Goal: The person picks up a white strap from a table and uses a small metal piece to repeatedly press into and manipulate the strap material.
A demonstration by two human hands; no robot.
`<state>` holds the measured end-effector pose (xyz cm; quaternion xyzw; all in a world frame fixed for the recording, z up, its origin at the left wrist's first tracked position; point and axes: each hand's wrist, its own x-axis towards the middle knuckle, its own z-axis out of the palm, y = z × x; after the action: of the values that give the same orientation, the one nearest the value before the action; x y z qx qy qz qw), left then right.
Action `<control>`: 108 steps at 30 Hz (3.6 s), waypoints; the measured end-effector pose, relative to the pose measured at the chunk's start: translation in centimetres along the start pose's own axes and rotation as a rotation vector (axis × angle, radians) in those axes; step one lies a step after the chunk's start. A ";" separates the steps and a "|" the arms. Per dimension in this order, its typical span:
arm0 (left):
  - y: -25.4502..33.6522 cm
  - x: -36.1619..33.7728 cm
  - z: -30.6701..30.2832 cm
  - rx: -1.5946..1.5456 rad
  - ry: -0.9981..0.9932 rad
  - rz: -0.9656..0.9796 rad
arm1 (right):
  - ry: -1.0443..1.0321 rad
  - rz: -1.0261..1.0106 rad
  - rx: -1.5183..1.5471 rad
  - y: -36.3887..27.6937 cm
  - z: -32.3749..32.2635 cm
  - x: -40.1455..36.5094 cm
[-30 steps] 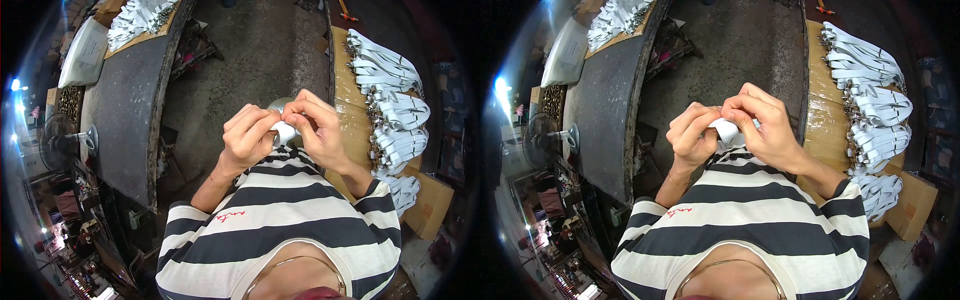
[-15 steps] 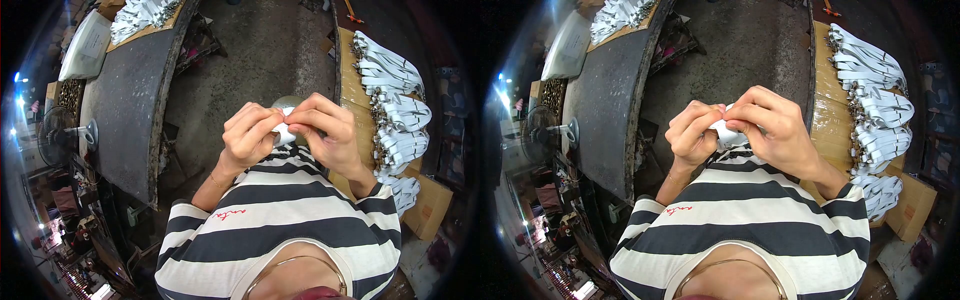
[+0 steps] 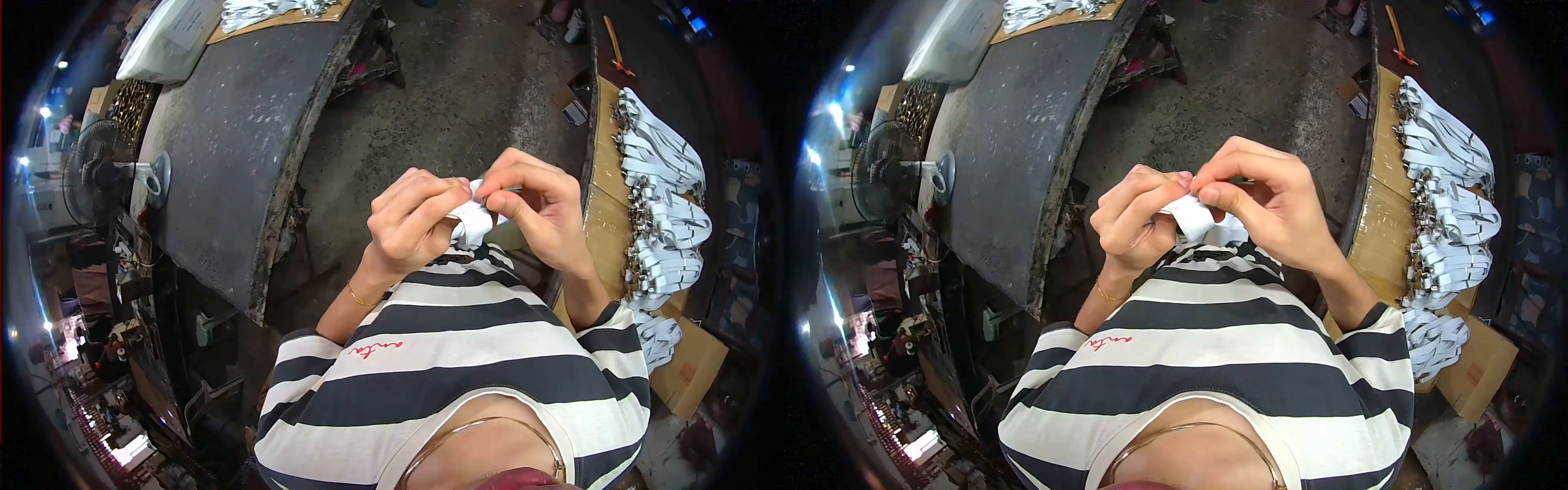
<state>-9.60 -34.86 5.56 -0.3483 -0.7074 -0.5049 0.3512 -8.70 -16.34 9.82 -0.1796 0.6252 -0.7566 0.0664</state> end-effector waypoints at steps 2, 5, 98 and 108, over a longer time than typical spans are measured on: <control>-0.3 -0.3 -1.5 -0.002 -0.022 -0.002 | -0.091 -0.118 -0.337 -0.7 1.0 0.8; -0.5 -0.9 -3.7 -0.008 -0.041 -0.017 | -0.203 -0.211 -0.533 -1.6 2.6 2.2; 1.3 4.1 1.9 -0.096 -0.340 -0.078 | -0.048 -0.354 -0.628 -3.7 -2.0 -0.7; 1.7 3.3 1.4 -0.082 -0.265 -0.148 | -0.025 -0.066 -0.093 -1.9 -2.2 -0.9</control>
<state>-10.04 -32.66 8.80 -0.3729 -0.7500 -0.5076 0.2018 -8.42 -13.60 11.10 -0.2122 0.6527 -0.7261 0.0408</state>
